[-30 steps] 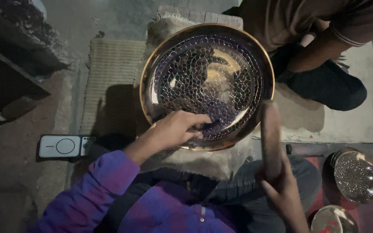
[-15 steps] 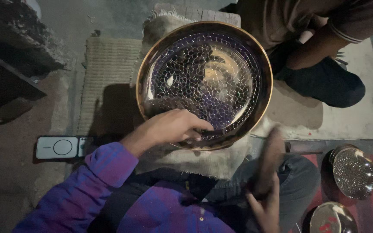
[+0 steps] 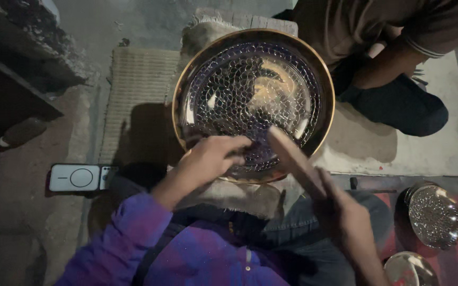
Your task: The person sits on the floor and repeatedly hammers a small metal punch against a large brass plate to create a textured pattern. They hold the punch with the left hand and strike it with a wooden mallet in the right hand, working across the plate surface.
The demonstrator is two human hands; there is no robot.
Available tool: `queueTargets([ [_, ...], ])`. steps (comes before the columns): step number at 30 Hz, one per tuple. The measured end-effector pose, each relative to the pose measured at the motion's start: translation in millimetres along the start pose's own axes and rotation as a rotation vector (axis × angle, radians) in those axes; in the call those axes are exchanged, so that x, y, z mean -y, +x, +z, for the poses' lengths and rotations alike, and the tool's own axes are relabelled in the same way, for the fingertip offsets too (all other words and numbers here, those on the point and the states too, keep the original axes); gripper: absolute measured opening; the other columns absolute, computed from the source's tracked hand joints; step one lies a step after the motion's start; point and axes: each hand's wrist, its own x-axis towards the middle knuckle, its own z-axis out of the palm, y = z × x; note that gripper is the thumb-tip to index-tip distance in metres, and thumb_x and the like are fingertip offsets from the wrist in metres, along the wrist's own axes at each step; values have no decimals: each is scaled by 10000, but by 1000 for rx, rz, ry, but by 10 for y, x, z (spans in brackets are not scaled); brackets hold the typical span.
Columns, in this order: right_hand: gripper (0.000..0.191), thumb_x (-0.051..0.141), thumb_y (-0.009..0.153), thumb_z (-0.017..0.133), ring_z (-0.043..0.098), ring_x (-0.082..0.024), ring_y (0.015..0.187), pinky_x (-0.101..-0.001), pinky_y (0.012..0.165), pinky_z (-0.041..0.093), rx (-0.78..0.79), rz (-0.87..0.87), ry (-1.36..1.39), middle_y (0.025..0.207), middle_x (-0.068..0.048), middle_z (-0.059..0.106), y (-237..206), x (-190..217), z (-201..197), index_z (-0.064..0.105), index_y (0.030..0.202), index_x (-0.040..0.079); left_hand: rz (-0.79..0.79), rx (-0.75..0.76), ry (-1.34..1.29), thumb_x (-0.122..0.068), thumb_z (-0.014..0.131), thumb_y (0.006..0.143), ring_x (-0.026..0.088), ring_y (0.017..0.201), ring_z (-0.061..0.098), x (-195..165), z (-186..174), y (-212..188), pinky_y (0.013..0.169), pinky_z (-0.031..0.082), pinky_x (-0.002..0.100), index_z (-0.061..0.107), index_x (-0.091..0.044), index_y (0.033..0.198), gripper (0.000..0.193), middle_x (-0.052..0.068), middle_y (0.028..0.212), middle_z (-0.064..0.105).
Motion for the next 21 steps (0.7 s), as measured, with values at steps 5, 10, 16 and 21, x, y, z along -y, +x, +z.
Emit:
queueTargets([
  [5,801,72,803,815,660,-267,1136,-371,923,533,-219,-235,176,1241,-250,652,421,393,-152,432,1505,40,-206,-451,-182,-174,726,956,130,882,750,-12,105,-463,761,604,289,610,-97,1302,373,64,971,756],
  [10,795,6,865,714,650,-255,1236,-346,1005,536,-269,-167,450,1373,-214,630,792,473,191,353,1572,57,-388,-546,-183,-185,755,899,146,793,751,-4,255,-690,683,610,296,545,-75,1316,480,31,930,754],
  [16,911,-72,790,722,530,-320,1359,-386,1052,483,-95,-292,429,1506,-239,501,595,360,409,300,1588,55,-253,-525,-274,-199,741,950,172,912,757,67,415,-459,752,638,307,494,-76,1275,426,62,1003,736],
  [21,833,33,781,811,618,-265,1266,-359,1007,542,45,-172,436,1422,-192,590,539,525,157,399,1503,82,-242,-530,7,-214,749,937,265,939,781,154,494,-379,743,613,381,498,-102,1311,464,117,1001,753],
])
